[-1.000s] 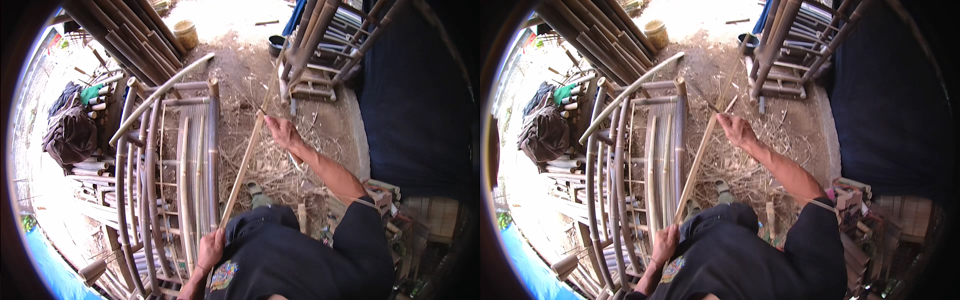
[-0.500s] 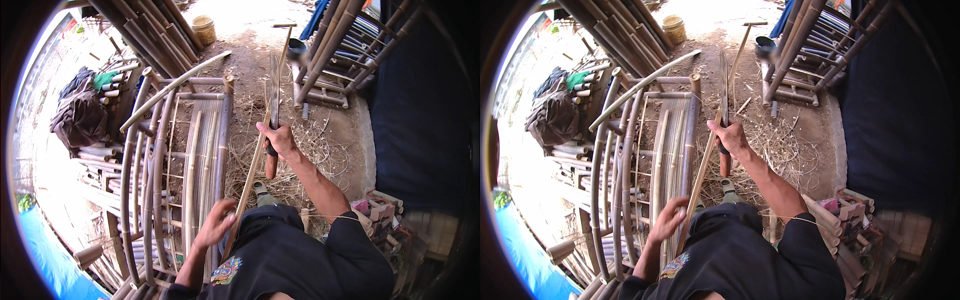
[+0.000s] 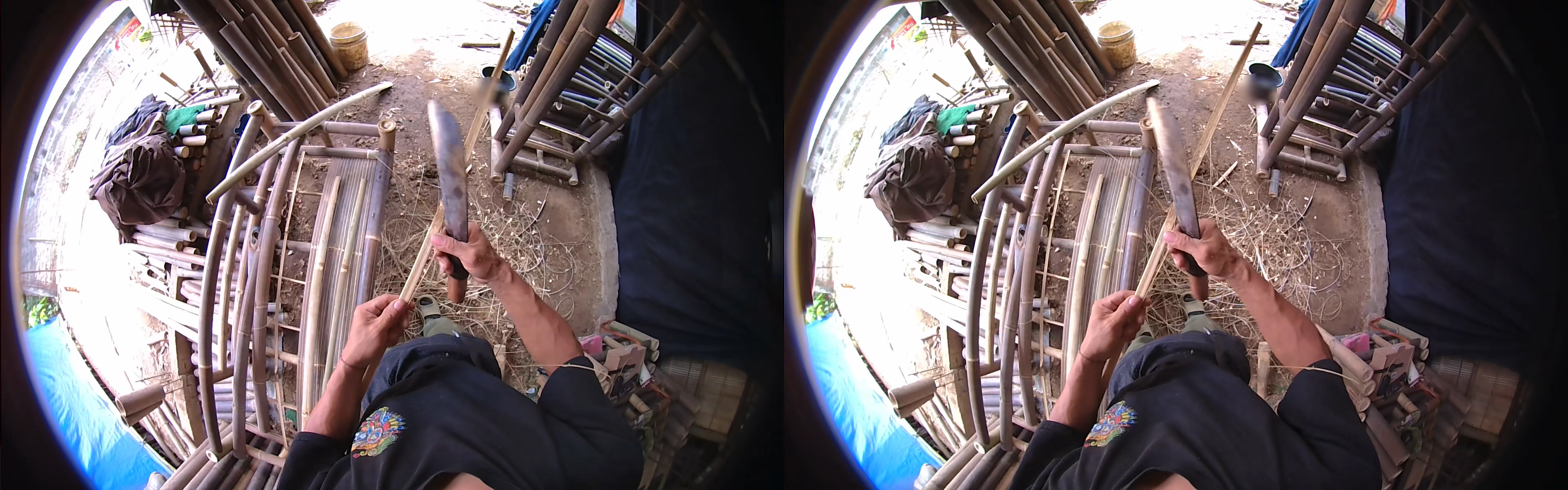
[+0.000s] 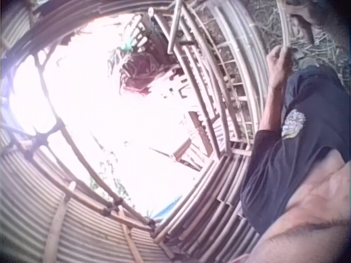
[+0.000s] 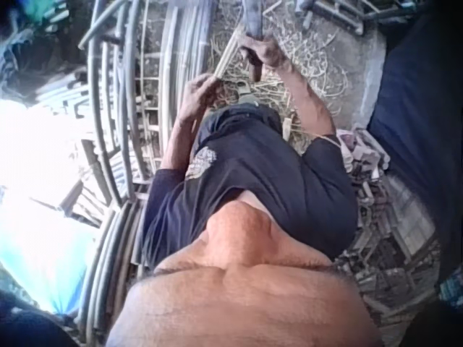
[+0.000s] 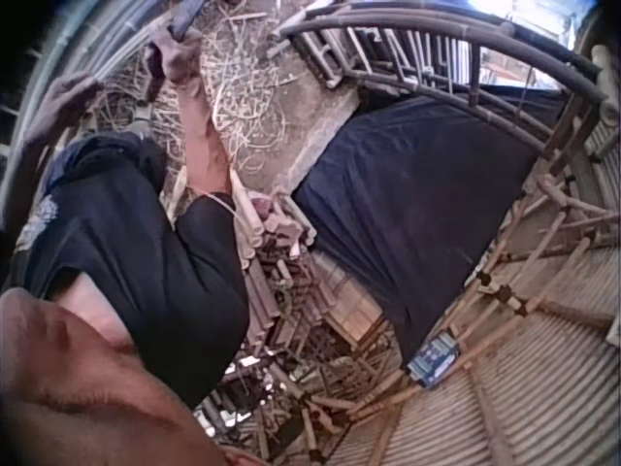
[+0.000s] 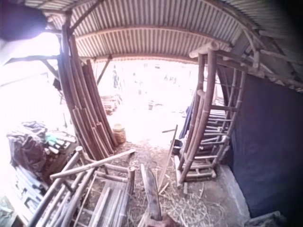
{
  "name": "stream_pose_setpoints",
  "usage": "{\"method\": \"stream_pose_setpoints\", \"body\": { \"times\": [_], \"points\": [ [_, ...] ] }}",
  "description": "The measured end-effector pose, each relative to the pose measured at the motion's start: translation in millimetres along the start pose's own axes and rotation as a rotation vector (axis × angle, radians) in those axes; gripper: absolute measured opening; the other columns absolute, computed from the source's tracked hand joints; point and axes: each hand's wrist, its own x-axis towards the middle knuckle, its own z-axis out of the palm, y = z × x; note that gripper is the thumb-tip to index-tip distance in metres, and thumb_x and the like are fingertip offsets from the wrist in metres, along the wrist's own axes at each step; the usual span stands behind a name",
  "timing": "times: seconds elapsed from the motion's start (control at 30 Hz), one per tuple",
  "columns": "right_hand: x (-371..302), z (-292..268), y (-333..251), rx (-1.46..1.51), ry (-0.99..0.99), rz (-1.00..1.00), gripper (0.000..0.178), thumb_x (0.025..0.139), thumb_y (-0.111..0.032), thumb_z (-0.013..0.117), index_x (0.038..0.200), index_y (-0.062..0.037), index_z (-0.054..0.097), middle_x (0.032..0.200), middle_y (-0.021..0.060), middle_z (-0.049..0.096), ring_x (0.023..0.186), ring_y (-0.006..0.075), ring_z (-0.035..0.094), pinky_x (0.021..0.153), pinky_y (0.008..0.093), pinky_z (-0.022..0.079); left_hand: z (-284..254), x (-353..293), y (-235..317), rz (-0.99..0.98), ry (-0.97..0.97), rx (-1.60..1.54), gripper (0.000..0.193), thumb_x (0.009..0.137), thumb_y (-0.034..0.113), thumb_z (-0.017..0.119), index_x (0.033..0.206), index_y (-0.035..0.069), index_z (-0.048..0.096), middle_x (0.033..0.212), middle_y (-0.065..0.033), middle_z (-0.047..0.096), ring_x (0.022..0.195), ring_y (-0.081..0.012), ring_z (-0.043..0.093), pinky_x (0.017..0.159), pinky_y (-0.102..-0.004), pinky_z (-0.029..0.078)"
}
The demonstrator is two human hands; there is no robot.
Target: The person uses a machete to split a long bamboo pole into thin strips. They repeatedly strike the bamboo against a wooden frame to separate the strips and then stack the finished pieces on a nearby rack.
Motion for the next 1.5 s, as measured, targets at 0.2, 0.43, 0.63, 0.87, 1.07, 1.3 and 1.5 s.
{"method": "stream_pose_setpoints", "body": {
  "times": [0.2, 0.43, 0.63, 0.87, 1.07, 1.3, 1.5],
  "points": [
    [-12.5, 14.8, 12.1, 0.345, -0.079, -0.156, 0.023, 0.095, -0.021, 0.062, 0.078, -0.0084, 0.056, 0.060, 0.0012, 0.056, 0.053, 0.0108, 0.055, 0.051, 0.0276, 0.046, -23.1, 22.4, -16.8, 0.075, 0.247, 0.146, 0.026, 0.099, 0.023, 0.055, 0.099, -0.002, 0.064, 0.074, -0.0060, 0.064, 0.052, -0.0077, 0.055, 0.043, -0.0205, 0.042],
    [-14.7, -47.0, -47.9, 0.435, 0.406, -0.319, 0.030, 0.097, -0.034, 0.059, 0.076, -0.0135, 0.050, 0.058, -0.0070, 0.043, 0.052, 0.0061, 0.041, 0.055, 0.0264, 0.040, -99.3, 14.3, -41.3, 0.134, 0.482, 0.025, 0.026, 0.100, 0.021, 0.053, 0.111, -0.001, 0.061, 0.068, 0.0014, 0.053, 0.048, -0.0034, 0.044, 0.041, -0.0186, 0.038],
    [-3.2, -63.6, -28.8, -0.499, 0.642, -0.180, 0.060, 0.084, -0.042, 0.071, 0.122, -0.0001, 0.053, 0.059, -0.0041, 0.053, 0.047, 0.0039, 0.048, 0.039, 0.0191, 0.040, -52.3, 15.4, -38.5, 0.383, 0.615, 0.612, 0.033, 0.097, 0.019, 0.058, 0.122, -0.002, 0.062, 0.071, -0.0065, 0.055, 0.062, -0.0129, 0.053, 0.058, -0.0294, 0.043],
    [36.8, 0.3, -10.2, -0.667, 0.131, -0.257, 0.065, 0.085, -0.062, 0.062, 0.098, 0.0013, 0.062, 0.053, -0.0039, 0.046, 0.046, 0.0080, 0.047, 0.039, 0.0258, 0.037, 7.3, -10.9, -4.3, 0.481, 0.555, 0.895, 0.034, 0.092, 0.016, 0.063, 0.123, 0.003, 0.062, 0.080, -0.0125, 0.056, 0.067, -0.0243, 0.058, 0.062, -0.0358, 0.046],
    [39.5, 10.5, 3.2, -0.708, 0.119, -0.149, 0.039, 0.091, -0.043, 0.062, 0.078, -0.0070, 0.064, 0.057, 0.0008, 0.055, 0.052, 0.0123, 0.054, 0.047, 0.0330, 0.042, 6.2, -21.0, -13.7, 0.471, 0.581, 1.036, 0.036, 0.091, 0.016, 0.064, 0.125, 0.006, 0.061, 0.082, -0.0127, 0.057, 0.070, -0.0279, 0.059, 0.064, -0.0387, 0.047],
    [30.3, -46.9, -22.9, -0.155, 0.514, -0.192, 0.022, 0.094, -0.020, 0.063, 0.080, -0.0041, 0.061, 0.060, -0.0016, 0.057, 0.046, 0.0054, 0.049, 0.040, 0.0190, 0.037, -83.5, -32.6, -50.6, 0.329, 0.599, 0.819, 0.026, 0.097, 0.018, 0.055, 0.107, -0.002, 0.069, 0.066, -0.0076, 0.064, 0.053, -0.0111, 0.057, 0.048, -0.0284, 0.046],
    [15.4, -55.8, -16.7, -1.072, 0.438, -0.070, 0.052, 0.096, -0.056, 0.048, 0.094, -0.0054, 0.057, 0.061, 0.0000, 0.055, 0.046, 0.0144, 0.052, 0.043, 0.0341, 0.045, -44.5, -39.9, -24.5, 0.019, 0.389, 0.377, 0.030, 0.099, 0.022, 0.053, 0.102, -0.004, 0.068, 0.067, 0.0010, 0.059, 0.057, -0.0031, 0.052, 0.050, -0.0199, 0.039]
  ]
}}
